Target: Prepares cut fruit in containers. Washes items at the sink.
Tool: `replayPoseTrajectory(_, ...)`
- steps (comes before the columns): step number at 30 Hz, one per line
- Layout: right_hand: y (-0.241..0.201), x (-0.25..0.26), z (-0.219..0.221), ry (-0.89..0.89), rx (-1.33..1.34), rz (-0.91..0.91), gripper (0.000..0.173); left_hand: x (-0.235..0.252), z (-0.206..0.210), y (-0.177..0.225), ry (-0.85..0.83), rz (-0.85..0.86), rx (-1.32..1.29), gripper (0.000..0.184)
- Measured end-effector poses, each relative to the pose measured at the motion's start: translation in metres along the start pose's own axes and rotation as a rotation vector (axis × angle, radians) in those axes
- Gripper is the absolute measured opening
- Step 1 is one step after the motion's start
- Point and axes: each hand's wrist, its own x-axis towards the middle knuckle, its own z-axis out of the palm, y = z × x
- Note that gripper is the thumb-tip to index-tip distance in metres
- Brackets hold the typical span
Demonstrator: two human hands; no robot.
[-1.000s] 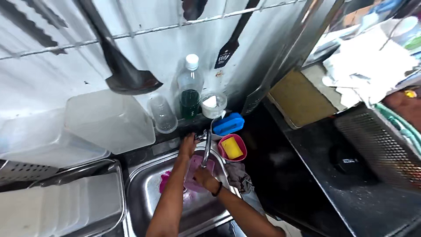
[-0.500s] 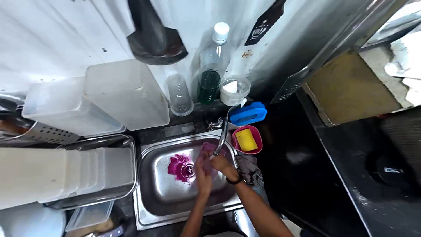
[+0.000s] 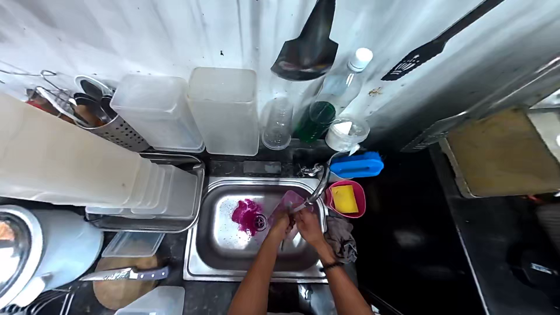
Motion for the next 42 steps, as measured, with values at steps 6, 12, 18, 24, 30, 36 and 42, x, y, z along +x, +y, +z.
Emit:
replayPoseTrajectory(6, 0.028, 0.048, 0.034, -0.006, 0.305, 0.343, 0.035, 0.089, -0.006, -0.062, -0.268, 0.121, -0.075, 0.023)
replayPoseTrajectory(12, -0.003, 0.022, 0.001, 0.202, 0.075, -0.07, 0.033, 0.082, -0.008, -0.042, -0.047, 0.624, 0.41, 0.036)
replayPoseTrajectory(18, -0.023, 0.007, -0.048, 0.198, -0.076, -0.098, 0.025, 0.069, -0.027, -0.041, -0.18, 0.962, 0.259, 0.022)
replayPoseTrajectory(24, -0.017, -0.014, -0.033, 0.25, 0.318, -0.188, 0.017, 0.074, -0.072, -0.085, 0.022, 1.127, 0.423, 0.02)
replayPoseTrajectory(30, -0.01, -0.014, -0.023, 0.325, 0.519, -0.063, 0.014, 0.066, -0.129, -0.14, 0.459, 0.808, 0.101, 0.021)
replayPoseTrajectory(36, 0.01, 0.004, -0.045, 0.216, 0.26, -0.068, 0.017, 0.026, -0.246, -0.12, 0.891, 0.301, -0.974, 0.061)
replayPoseTrajectory(42, -0.007, 0.004, -0.009, 0.143, 0.444, 0.026, 0.034, 0.041, -0.288, -0.105, 0.976, 0.225, -1.337, 0.048)
